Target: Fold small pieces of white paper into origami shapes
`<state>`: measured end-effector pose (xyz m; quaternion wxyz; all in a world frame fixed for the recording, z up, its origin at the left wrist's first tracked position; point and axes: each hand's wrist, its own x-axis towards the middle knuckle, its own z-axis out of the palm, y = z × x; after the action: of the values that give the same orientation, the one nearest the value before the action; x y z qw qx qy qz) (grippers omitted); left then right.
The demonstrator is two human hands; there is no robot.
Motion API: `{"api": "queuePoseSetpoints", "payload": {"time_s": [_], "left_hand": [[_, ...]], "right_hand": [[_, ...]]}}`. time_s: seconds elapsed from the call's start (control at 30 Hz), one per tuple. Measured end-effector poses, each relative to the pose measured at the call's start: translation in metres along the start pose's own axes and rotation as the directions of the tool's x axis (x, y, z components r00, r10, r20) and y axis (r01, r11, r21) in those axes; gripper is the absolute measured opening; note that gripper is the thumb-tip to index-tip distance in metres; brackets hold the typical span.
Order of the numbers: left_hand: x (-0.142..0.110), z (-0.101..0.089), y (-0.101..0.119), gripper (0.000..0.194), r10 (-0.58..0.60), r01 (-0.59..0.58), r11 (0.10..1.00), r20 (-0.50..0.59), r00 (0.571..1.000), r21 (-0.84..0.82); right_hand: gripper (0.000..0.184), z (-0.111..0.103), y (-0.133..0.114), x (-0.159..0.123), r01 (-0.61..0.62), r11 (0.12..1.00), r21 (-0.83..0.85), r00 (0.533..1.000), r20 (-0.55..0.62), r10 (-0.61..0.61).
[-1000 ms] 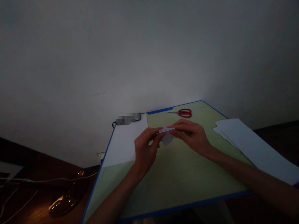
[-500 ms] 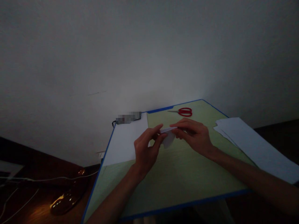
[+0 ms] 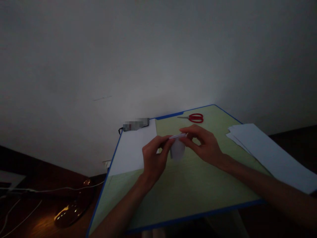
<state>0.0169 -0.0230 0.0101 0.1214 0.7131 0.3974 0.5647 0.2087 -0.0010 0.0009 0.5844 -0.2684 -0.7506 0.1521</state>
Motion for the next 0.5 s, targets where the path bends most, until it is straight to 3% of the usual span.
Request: {"api": "queuePoseSetpoints", "payload": {"time_s": [0.2,0.5], "left_hand": [[-0.0005,0.0000,0.0011,0.010,0.024,-0.024,1.000,0.045,0.999,-0.002],[-0.0008,0.0003,-0.0016,0.015,0.069,-0.069,0.997,0.031,0.997,0.025]], "right_hand": [[0.010,0.0005,0.0004,0.0011,0.052,0.999,0.014,0.996,0.075,-0.053],[0.008,-0.0008,-0.0001,0.0017,0.094,0.996,0.011,0.990,0.109,-0.094]]}}
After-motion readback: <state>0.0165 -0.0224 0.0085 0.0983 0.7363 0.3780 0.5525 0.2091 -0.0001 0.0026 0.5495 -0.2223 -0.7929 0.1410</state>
